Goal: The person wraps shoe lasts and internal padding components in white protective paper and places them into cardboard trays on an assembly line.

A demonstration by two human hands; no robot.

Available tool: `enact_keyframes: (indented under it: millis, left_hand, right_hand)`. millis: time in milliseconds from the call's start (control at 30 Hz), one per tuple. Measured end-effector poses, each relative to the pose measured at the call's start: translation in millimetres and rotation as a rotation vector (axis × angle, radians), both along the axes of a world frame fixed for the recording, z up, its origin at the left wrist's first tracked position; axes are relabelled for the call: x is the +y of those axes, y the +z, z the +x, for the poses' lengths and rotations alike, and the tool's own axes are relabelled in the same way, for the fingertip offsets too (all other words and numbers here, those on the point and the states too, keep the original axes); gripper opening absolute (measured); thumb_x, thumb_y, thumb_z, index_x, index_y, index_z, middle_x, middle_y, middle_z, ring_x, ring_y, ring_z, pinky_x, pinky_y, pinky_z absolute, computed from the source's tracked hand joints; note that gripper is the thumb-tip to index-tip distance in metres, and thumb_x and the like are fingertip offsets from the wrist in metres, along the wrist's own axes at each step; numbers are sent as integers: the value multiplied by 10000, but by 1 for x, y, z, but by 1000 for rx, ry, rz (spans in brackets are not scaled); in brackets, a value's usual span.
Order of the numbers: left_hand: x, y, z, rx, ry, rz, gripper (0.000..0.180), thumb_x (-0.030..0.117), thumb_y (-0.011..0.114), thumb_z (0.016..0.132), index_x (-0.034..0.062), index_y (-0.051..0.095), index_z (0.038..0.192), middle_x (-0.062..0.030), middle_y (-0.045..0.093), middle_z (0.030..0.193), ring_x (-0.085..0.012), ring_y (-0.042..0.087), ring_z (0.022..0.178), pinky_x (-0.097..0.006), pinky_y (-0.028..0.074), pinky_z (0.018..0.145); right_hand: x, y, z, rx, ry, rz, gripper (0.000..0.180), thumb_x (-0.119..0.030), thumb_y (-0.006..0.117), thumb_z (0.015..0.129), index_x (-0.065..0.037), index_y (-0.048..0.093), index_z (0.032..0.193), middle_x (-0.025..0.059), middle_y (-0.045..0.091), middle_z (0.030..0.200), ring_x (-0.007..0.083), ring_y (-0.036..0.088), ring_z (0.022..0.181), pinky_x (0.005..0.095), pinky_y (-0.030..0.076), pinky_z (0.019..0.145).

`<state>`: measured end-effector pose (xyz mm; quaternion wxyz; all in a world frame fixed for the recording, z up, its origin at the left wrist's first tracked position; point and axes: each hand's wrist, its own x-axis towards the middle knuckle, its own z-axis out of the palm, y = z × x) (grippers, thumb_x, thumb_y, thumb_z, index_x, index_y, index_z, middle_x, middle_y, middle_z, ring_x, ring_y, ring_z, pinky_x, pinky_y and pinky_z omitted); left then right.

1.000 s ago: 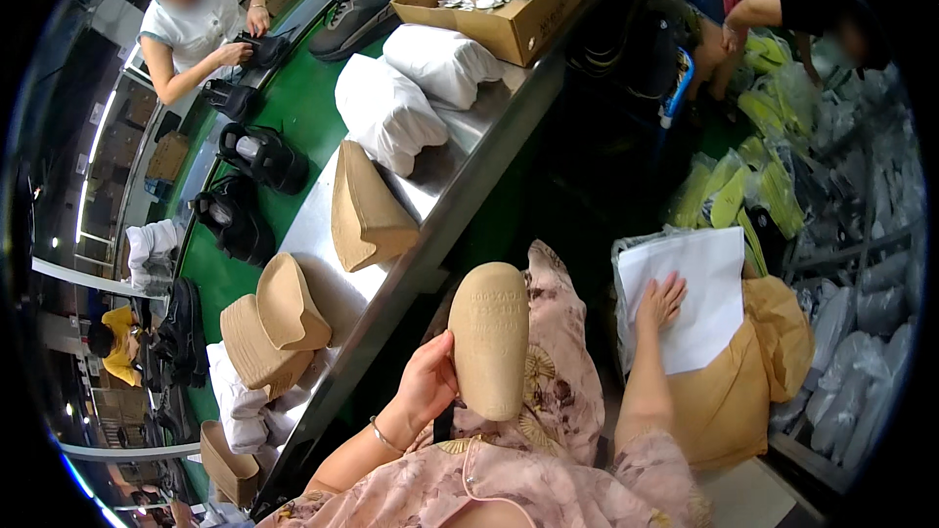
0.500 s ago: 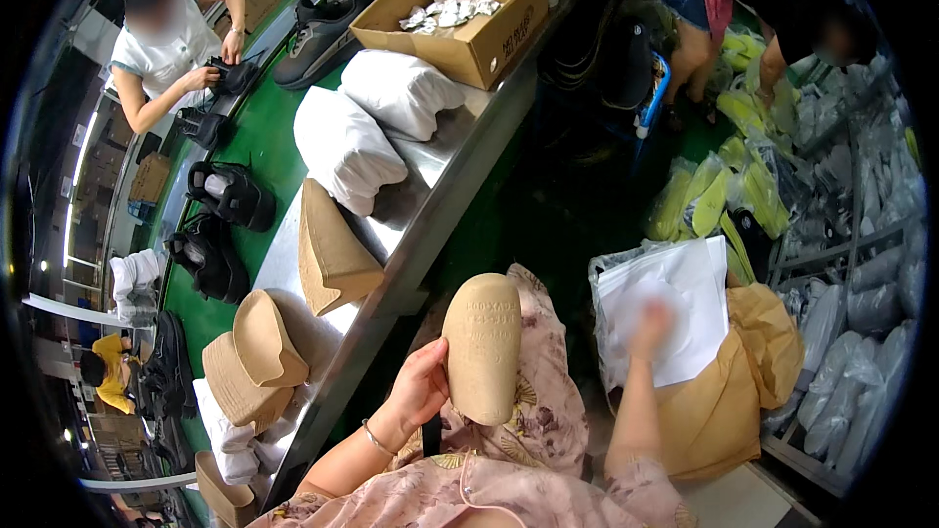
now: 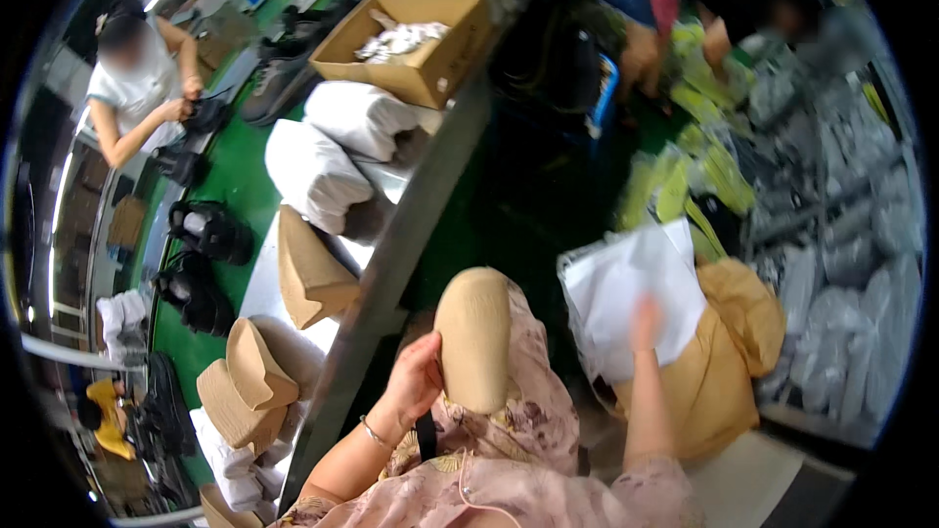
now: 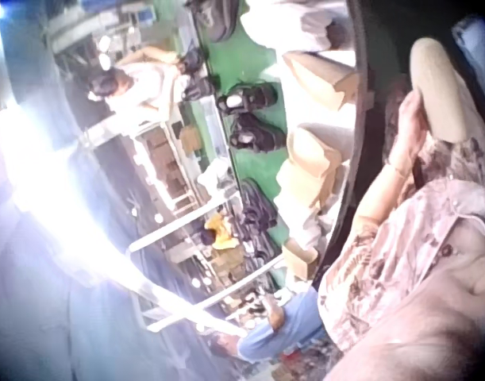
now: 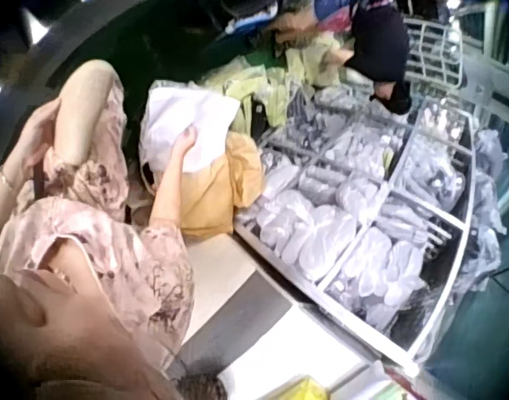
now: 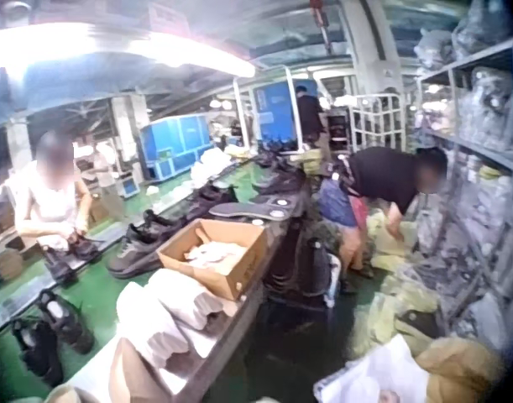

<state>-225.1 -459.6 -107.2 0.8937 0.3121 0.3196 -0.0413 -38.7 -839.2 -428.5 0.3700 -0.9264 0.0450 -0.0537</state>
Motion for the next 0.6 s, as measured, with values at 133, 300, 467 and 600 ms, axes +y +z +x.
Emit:
enact_keyframes:
  millis: [133, 300, 467, 600]
  left_hand:
    - [-1, 0, -4, -19, 36, 59, 238, 252, 532, 910, 27, 586, 965, -52, 635, 965, -133, 591, 893, -263, 452, 815]
    - [-26, -4, 9, -102, 68, 115, 154, 199, 538, 914, 66, 586, 974, 0, 625, 960, -87, 572, 878, -247, 441, 803]
    - [-25, -20, 6, -214, 87, 273, 134, 206, 533, 920, 78, 573, 926, 41, 593, 863, -16, 507, 749, -162, 380, 648]
    - [-19, -5, -6, -253, 166, 261, 142, 216, 541, 915, 81, 570, 951, 39, 593, 850, -26, 523, 731, -174, 416, 632]
  right_hand:
    - [35, 120, -2, 184, 85, 718, 268, -45, 487, 889, 38, 543, 1138, 54, 589, 1079, 109, 532, 997, 246, 399, 894]
    - [102, 266, -66, 255, 252, 1008, 286, -18, 469, 892, 11, 528, 1170, 52, 579, 1107, 121, 531, 1024, 257, 399, 915]
    - [154, 329, -128, 183, 693, 805, 255, 16, 541, 837, 21, 553, 1092, 104, 533, 1175, 182, 491, 1122, 312, 391, 941]
    - [179, 375, -152, 100, 925, 761, 229, 49, 567, 764, -7, 594, 984, 205, 552, 1108, 331, 483, 1143, 371, 353, 985]
